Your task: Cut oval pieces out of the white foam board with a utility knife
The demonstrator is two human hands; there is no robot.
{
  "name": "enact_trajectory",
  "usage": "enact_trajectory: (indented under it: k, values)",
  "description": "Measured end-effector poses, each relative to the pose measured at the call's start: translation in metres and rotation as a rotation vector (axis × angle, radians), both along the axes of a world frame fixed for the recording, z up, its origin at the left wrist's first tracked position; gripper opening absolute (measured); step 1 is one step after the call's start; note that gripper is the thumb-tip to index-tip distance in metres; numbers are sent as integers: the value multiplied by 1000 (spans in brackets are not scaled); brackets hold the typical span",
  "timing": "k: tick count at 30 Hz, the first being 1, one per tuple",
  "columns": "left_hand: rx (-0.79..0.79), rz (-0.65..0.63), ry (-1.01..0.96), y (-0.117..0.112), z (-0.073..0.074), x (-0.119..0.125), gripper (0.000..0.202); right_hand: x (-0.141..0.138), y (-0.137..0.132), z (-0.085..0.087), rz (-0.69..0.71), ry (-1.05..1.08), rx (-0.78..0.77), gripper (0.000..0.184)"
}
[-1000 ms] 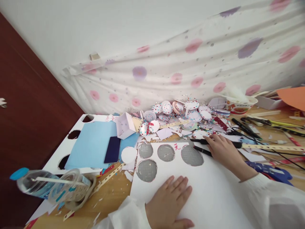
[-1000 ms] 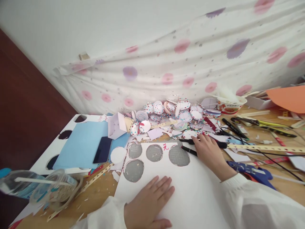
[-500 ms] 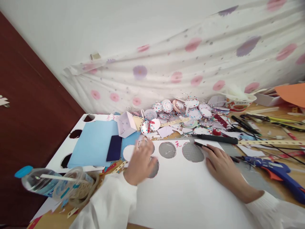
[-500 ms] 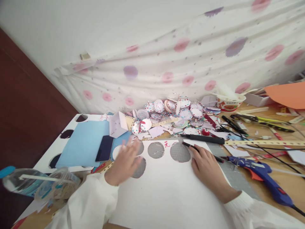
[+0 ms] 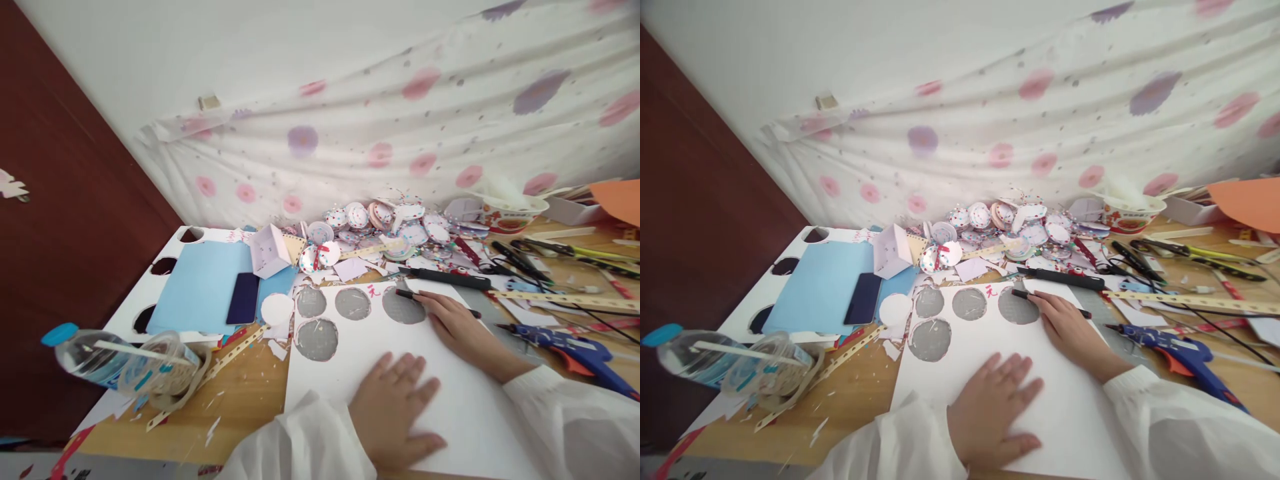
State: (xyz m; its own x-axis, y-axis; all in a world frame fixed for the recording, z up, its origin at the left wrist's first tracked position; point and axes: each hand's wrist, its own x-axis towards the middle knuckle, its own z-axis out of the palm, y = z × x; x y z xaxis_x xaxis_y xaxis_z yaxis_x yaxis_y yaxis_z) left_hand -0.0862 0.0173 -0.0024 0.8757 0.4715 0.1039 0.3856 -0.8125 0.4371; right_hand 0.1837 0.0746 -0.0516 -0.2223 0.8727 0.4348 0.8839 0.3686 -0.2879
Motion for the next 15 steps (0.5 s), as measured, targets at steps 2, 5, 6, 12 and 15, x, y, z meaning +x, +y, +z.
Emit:
enact_trajectory:
  k: [2, 5, 6, 12, 15]
  values:
    - [63, 166, 91, 10, 5, -24, 74, 0, -1, 1, 15, 5, -2, 40]
    - [153, 486, 243, 19, 31, -81, 72, 0, -3, 1, 29, 22, 0, 39]
    - [209, 566, 291, 19, 43, -102, 68, 0, -4, 2, 32, 30, 4, 38]
    - [434, 566, 102, -12, 99, -154, 53, -19, -19, 32, 24, 150, 133, 31]
    - [363, 550, -7, -25, 94, -125, 54, -54, -41, 68, -26, 507, 177, 32]
